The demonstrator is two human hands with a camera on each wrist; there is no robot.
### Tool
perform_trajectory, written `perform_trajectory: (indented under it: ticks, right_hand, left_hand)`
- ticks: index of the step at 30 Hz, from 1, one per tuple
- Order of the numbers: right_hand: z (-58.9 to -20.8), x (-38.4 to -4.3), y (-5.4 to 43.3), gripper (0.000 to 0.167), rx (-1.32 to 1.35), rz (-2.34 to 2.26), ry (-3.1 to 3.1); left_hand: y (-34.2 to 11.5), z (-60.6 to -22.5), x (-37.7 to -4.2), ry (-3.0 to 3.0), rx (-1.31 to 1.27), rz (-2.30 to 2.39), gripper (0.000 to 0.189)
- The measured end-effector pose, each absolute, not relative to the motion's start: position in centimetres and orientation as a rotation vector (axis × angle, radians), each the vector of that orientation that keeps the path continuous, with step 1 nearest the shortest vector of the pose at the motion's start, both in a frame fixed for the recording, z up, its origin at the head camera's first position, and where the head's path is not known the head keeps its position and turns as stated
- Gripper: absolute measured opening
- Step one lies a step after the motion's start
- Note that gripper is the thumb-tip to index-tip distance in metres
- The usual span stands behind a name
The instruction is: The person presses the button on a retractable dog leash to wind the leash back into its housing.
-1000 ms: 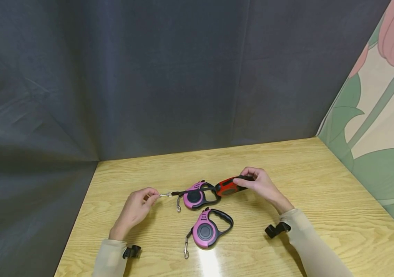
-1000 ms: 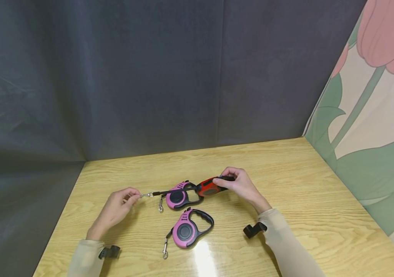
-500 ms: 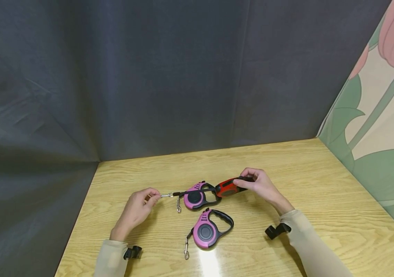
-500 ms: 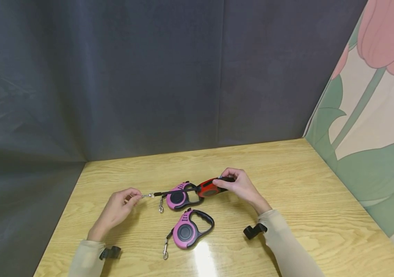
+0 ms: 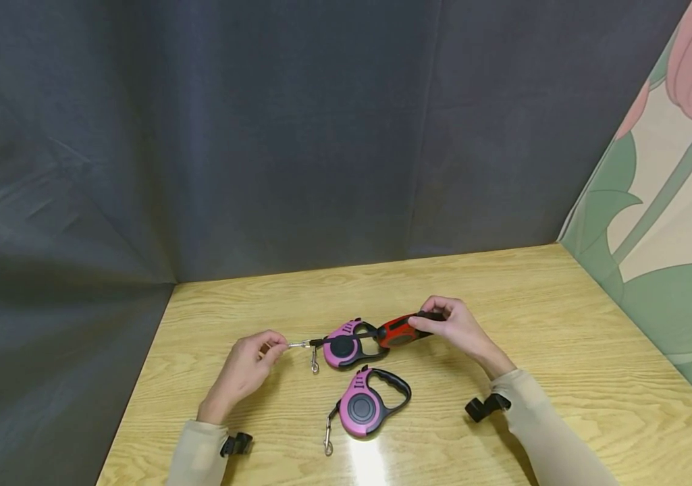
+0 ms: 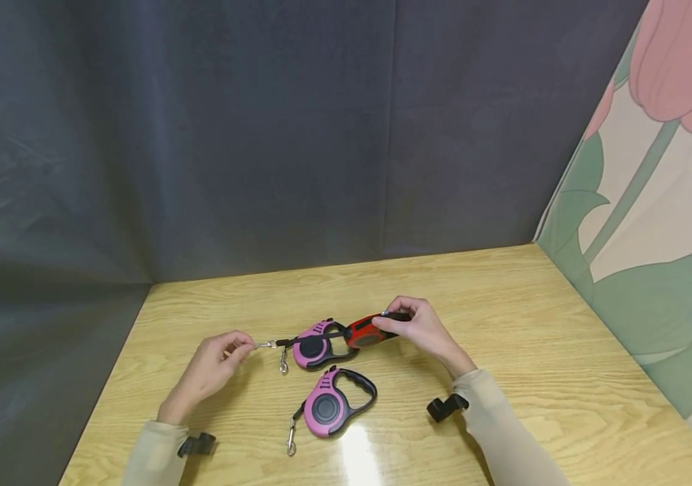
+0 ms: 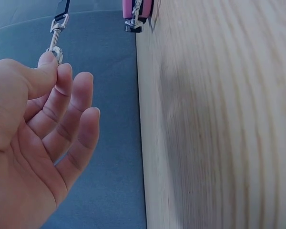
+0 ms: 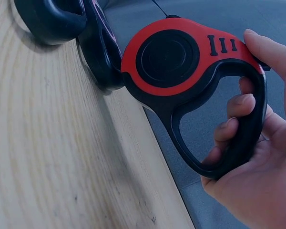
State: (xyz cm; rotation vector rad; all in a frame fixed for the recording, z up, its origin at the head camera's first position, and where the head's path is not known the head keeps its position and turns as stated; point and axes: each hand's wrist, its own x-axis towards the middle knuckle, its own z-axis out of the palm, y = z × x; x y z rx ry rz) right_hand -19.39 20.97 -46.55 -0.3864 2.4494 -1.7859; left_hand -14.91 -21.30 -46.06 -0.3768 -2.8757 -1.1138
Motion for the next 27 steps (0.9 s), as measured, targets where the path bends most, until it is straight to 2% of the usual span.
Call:
perform_trajectory:
  ticks: [27]
  right_hand:
    - [-46.70,-19.08,20.25,0.026,-0.421,-1.766,2.451]
  left_hand:
    - [-20.30,-46.58,-14.67,-2.868,-0.416,-1.108,0.009]
